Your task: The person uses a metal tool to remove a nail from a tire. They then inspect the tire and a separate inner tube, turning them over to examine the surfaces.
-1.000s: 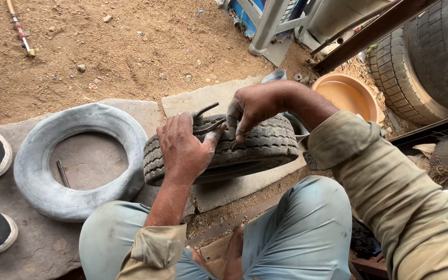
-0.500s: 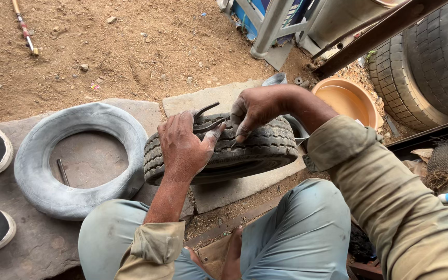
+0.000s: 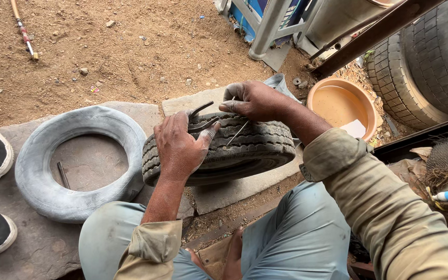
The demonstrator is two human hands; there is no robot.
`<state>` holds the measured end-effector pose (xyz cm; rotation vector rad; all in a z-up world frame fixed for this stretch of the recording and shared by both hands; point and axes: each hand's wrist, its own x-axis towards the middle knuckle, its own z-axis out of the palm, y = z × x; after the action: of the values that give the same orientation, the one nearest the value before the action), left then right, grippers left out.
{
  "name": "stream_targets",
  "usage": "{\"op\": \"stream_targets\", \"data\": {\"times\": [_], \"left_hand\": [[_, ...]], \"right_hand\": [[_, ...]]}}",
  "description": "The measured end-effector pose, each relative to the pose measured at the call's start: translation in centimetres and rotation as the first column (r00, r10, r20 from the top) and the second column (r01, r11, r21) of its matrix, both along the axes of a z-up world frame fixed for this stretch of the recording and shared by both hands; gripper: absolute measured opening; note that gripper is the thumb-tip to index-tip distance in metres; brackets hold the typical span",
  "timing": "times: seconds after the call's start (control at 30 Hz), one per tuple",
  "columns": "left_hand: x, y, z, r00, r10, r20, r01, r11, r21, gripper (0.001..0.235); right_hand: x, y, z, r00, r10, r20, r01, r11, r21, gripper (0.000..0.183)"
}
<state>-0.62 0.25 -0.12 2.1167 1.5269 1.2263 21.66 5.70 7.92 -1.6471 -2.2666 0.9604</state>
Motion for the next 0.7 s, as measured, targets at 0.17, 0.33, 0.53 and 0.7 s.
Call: {"op": "stream_targets", "data": {"times": [0.17,0.33,0.53,0.7], "left_hand": [[0.0,0.2,-0.1,1.0,0.002,-0.005,-0.002,0.999,-0.036,0.057],[0.1,0.2,-0.1,1.0,0.007,-0.013,-0.007,0.999,-0.041,0.059],[0.3,0.3,-0.3,0.999,0.008,-0.033,-0.009,0.999,-0.042,0.061],[0.3,0.6,-0.4,1.0,0.001,-0.018,-0.002,0.997,-0.073,0.063]], "right_hand": [[0.0,0.4,-0.6,0.996,-0.064,-0.062,0.06,0.996,-0.065,0.029],[0.2,0.9,-1.0,0.997,-0.08,-0.02,0.079,0.996,-0.046,0.028],[0.4,1.6,-1.6,0.995,-0.095,-0.006,0.095,0.995,-0.011,0.03],[-0.4,0.0,0.0,0.986,-0.165,0.03,0.165,0.986,-0.028,0.039]]}}
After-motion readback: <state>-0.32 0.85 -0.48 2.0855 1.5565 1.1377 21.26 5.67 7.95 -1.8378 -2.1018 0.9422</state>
